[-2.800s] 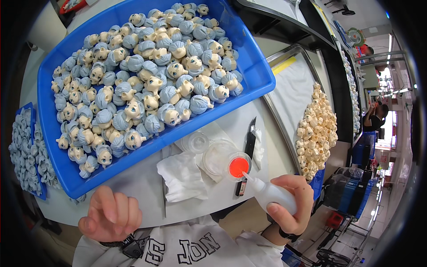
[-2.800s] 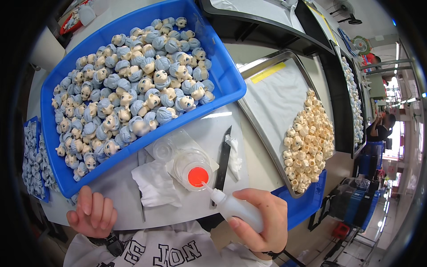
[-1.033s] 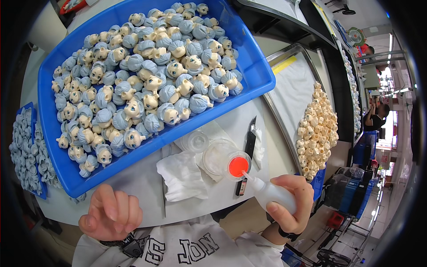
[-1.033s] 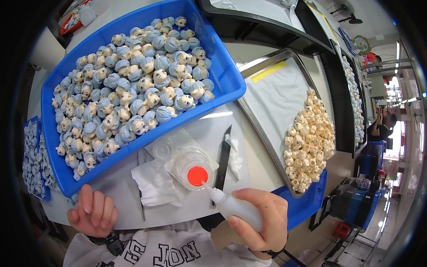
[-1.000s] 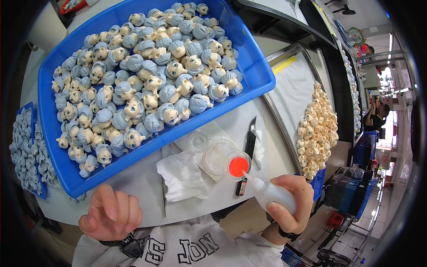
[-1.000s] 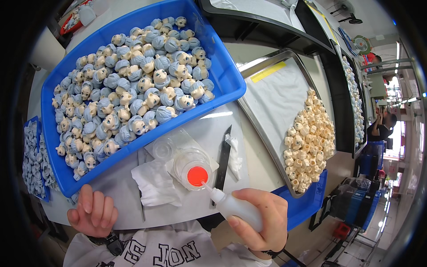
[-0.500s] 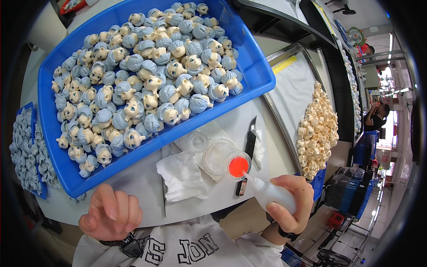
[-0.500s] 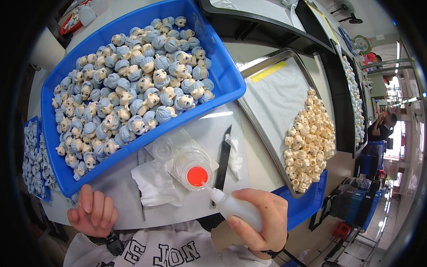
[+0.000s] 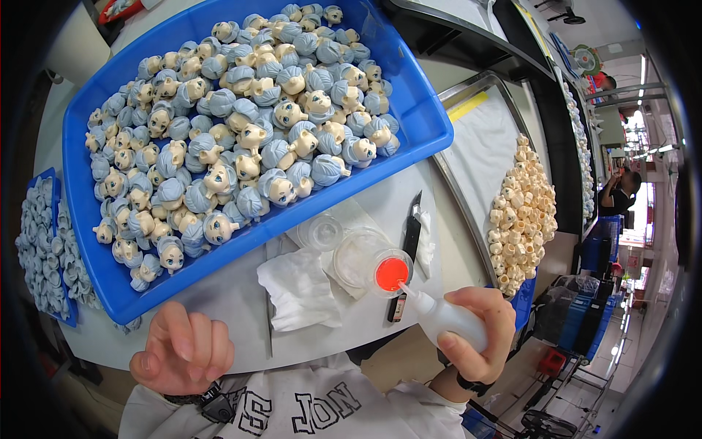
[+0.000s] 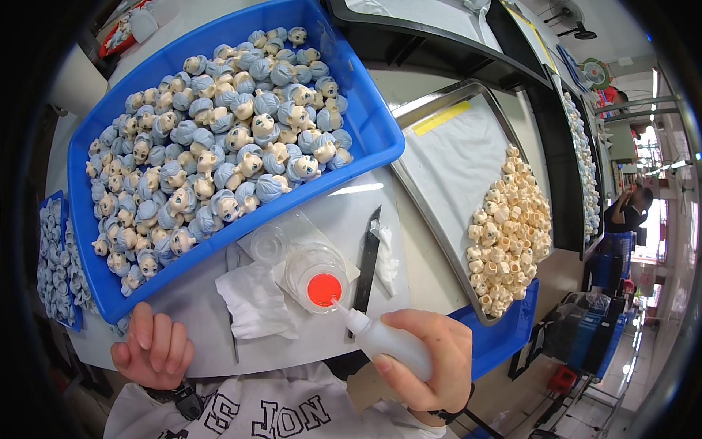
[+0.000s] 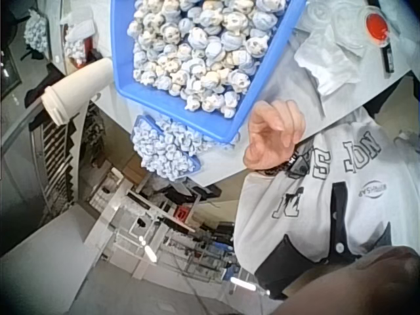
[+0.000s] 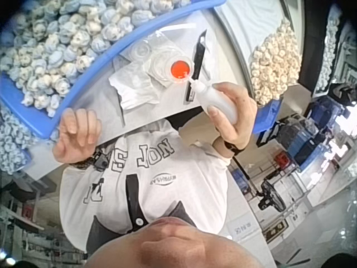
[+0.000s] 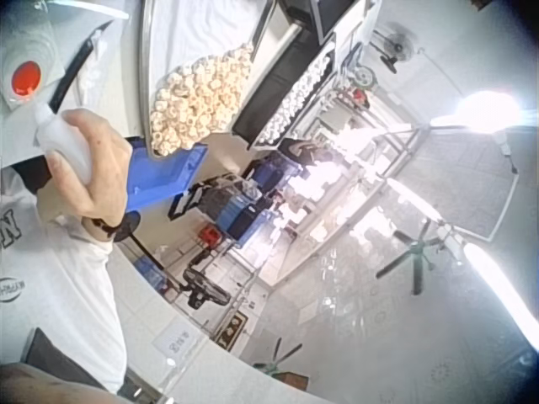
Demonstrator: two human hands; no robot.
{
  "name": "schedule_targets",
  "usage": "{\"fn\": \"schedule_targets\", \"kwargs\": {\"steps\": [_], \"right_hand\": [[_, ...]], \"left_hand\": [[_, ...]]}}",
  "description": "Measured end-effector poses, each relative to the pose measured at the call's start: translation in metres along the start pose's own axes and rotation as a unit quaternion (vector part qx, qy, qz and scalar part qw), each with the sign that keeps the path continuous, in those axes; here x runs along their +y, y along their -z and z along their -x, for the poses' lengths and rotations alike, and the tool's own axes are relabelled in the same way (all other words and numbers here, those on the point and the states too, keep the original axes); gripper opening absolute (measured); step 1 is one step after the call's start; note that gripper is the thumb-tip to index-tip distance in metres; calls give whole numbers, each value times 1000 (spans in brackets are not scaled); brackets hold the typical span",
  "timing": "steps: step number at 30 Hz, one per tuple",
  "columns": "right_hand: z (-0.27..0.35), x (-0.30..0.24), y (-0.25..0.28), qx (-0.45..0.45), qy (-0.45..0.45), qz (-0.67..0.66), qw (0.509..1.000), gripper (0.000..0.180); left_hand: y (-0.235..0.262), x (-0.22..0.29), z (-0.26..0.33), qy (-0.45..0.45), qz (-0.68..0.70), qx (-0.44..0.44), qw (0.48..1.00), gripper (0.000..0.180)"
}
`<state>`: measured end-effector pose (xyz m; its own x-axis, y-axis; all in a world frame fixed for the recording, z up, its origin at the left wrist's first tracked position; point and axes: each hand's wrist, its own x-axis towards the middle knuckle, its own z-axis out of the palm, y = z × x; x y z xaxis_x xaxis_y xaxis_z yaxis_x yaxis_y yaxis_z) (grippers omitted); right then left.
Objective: The person assembles small doll heads by picking up a blue hairpiece and a white head base, applying glue to the base, and pressing the hairpiece onto it. The person repeats this process for multiple units, placing the finished heads into a blue tray.
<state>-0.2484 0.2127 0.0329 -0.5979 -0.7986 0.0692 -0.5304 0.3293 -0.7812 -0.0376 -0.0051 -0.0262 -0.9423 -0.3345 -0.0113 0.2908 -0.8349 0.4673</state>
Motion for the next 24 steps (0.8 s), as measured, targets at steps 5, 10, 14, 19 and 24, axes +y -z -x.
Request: {"fn": "schedule_targets", "kwargs": {"steps": [5,10,14,19,24], "right_hand": [[1,0,-2,18,-14,-4,1000,36],[0,10,-5,10,14,-1,1000,40],[2,15,-6,-8,-16,-39,999,41],[8,27,-8,-12,-58,-104,993,41],[17,33,-13,65,-134,-212,966,44]], "left_hand": [[-1,0,-1,3,5,3,1000,27],[-1,0,-1,0,6,1,1000,27],[-2,1,-1,4,8,6,1000,26],[-2,1,0,12,6,3,1000,26],[-4,0,0,8,6,4,1000,26]]}}
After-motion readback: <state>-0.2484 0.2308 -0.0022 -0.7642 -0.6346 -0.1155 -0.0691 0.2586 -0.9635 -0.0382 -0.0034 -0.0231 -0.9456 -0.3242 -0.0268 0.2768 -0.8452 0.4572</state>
